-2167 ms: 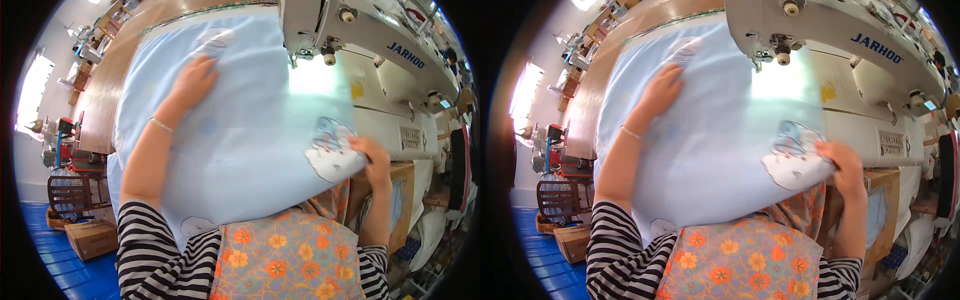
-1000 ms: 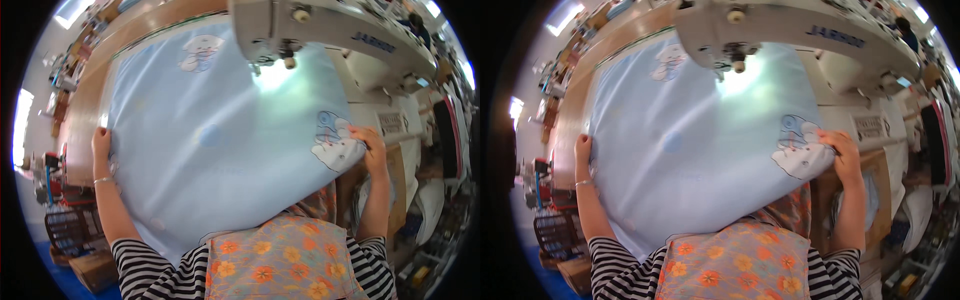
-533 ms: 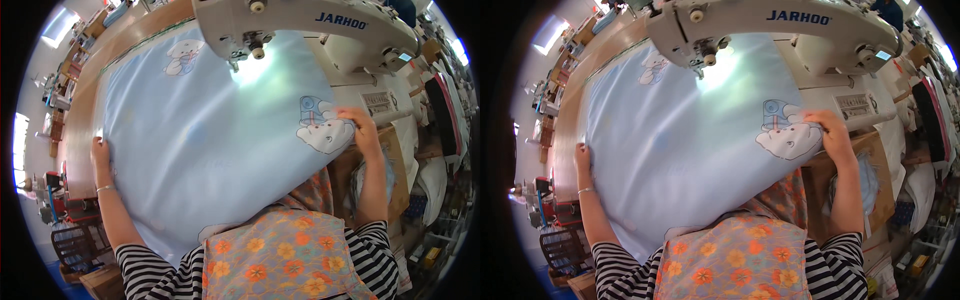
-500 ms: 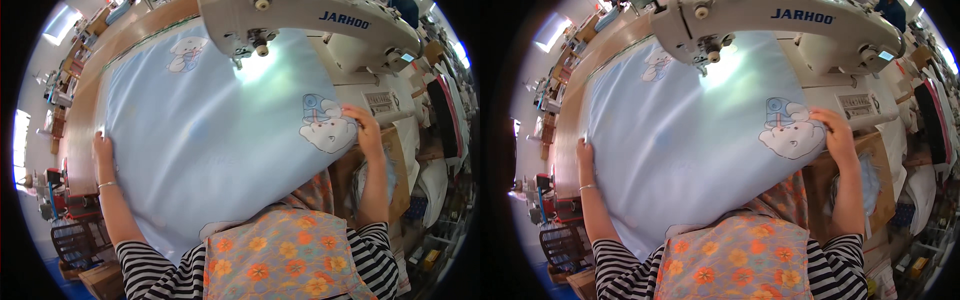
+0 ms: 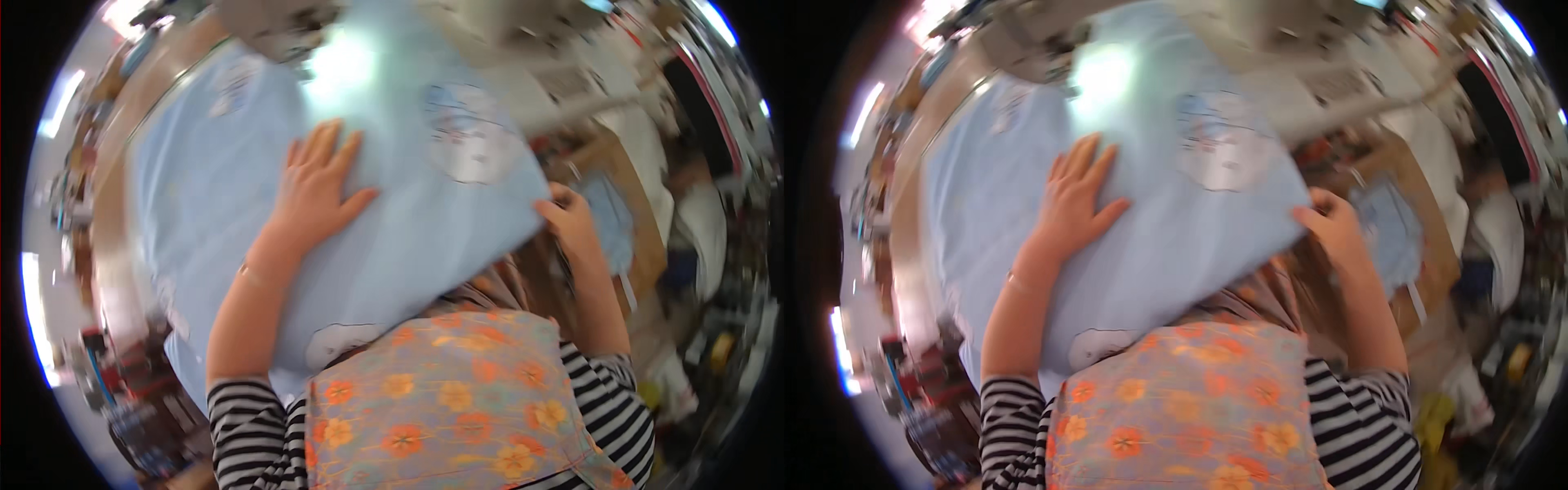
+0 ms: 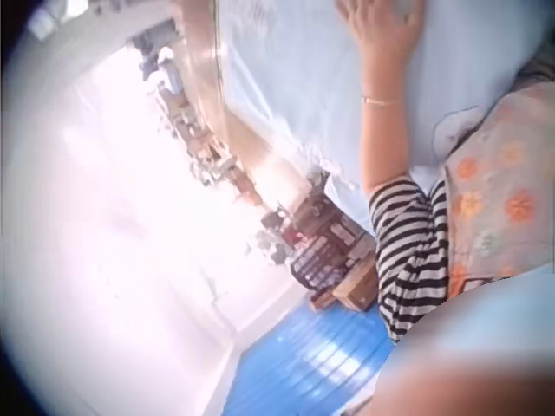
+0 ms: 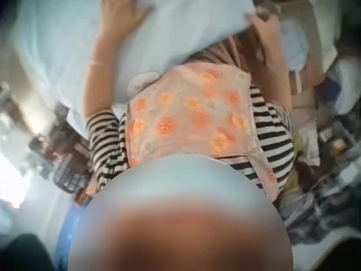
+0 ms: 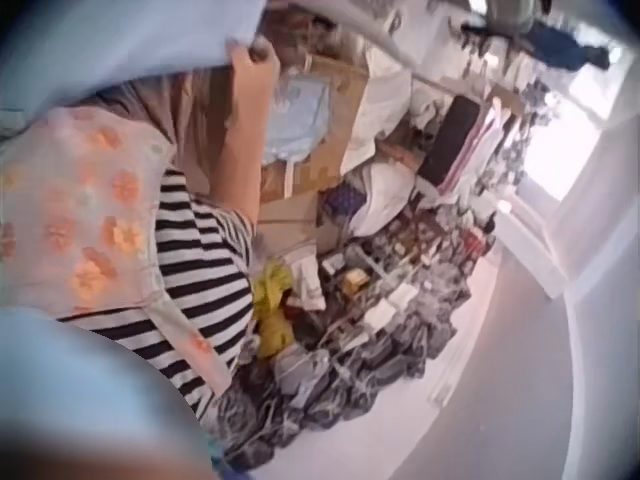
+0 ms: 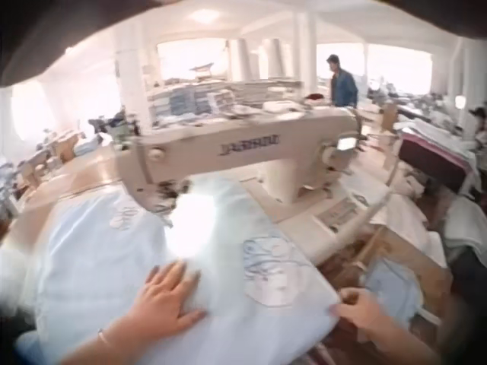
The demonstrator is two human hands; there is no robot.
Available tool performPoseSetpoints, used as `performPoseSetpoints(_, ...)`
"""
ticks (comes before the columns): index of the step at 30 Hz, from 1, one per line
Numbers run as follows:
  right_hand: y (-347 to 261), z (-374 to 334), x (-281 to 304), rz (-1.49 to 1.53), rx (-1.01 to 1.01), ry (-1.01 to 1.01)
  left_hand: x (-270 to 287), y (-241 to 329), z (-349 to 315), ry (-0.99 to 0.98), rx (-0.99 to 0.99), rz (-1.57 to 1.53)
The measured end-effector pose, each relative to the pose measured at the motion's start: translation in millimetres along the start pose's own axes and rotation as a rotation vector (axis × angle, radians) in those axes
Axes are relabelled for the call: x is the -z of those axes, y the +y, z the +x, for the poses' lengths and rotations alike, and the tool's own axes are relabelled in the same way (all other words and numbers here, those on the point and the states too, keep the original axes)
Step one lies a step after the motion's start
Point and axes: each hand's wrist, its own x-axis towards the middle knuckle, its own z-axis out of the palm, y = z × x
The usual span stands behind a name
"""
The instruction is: Sewing small transparent plastic pockets onto printed fabric panels using an industrial sewing machine.
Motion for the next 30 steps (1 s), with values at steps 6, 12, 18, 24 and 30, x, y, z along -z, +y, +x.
performPoseSetpoints(6,146.9,17.1,54.2,-0.291,-0.008,0.384,-14.4,31.1,-9.9,0.014,0.014,0.100)
performPoseSetpoints(12,214.5,-5.2,117.9,-0.935,-0.135,0.667,-27.5,38.0,-12.5,0.110,0.026,0.119)
performPoseSetpoints(18,205.0,-4.7,109.0,-1.040,-0.254,0.534,-27.2,37.0,-16.6,0.132,0.031,0.130)
performPoseSetpoints(24,209.8,-6.1,109.2,-1.075,-0.206,0.494,-26.5,39.3,-19.0,0.149,0.037,0.125)
performPoseSetpoints(30,218.7,-1.6,110.7,-1.072,-0.091,0.493,-27.4,38.7,-17.3,0.176,0.026,0.111)
